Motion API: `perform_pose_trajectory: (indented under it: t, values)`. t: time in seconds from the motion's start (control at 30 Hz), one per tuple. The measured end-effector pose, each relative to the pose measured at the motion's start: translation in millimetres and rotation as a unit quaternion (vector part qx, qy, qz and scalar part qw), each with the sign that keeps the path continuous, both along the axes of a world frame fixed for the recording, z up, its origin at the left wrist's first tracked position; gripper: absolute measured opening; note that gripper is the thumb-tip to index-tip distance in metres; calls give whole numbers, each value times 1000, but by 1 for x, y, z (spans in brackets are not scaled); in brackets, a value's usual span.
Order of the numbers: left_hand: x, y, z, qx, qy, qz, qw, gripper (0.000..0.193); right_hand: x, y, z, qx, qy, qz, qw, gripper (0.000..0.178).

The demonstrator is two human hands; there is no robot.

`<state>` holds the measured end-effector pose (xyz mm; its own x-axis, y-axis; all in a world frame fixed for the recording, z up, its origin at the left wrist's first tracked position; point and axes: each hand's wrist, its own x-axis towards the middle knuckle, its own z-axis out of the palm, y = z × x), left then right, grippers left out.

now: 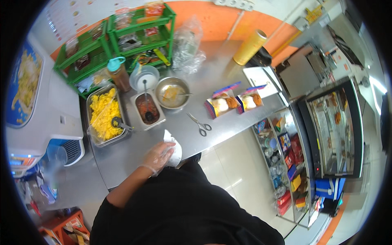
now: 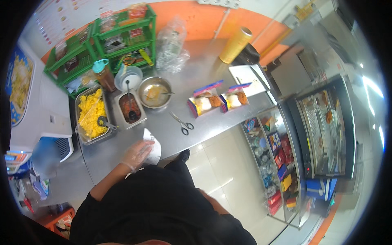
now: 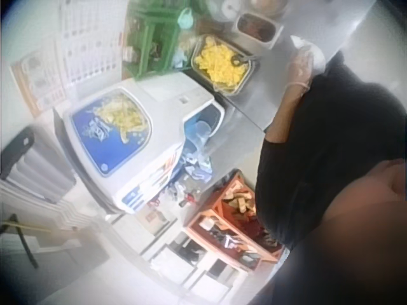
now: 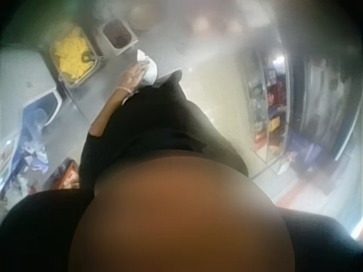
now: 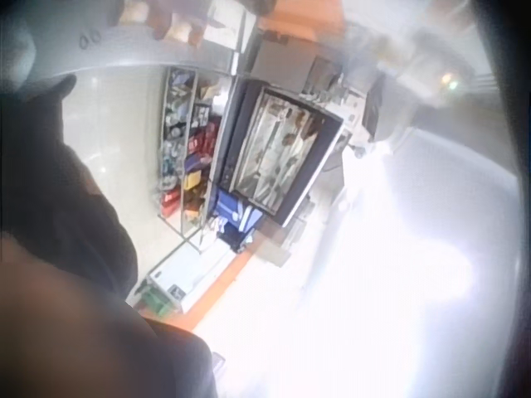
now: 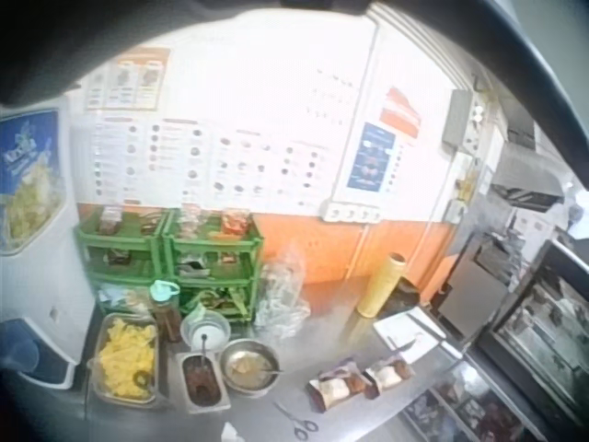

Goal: The person scoops a yellow mixture into a bowl, wraps a portion in plastic, and places it into a compartmentalized food box. They retrieve fried items from a display case and add them to the boxes, then add scrambled eggs. The person writes on a receipt and places the completed boxes into a plastic bag.

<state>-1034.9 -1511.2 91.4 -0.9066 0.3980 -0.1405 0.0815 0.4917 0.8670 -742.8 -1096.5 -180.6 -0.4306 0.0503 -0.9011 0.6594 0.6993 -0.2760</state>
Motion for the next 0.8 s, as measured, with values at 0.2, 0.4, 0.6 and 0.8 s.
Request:
perform_pose_trajectory:
  t: [0.2, 0.4, 0.6, 0.8]
  values:
    - [-108, 135, -42, -146, -58, -59, 986, 62, -124, 87, 43, 172, 394, -215, 877, 45]
    - [-197, 245, -49, -328, -145, -26, 933, 73, -347, 217, 126, 59, 587, -320, 741, 35]
    - [-211, 272, -89, -373, -135, -23, 918, 58, -476, 297, 147, -45, 441, -221, 869, 26]
    - [-192, 264, -134, -351, -181, 129, 909, 53, -496, 332, 166, -40, 360, 7, 932, 25]
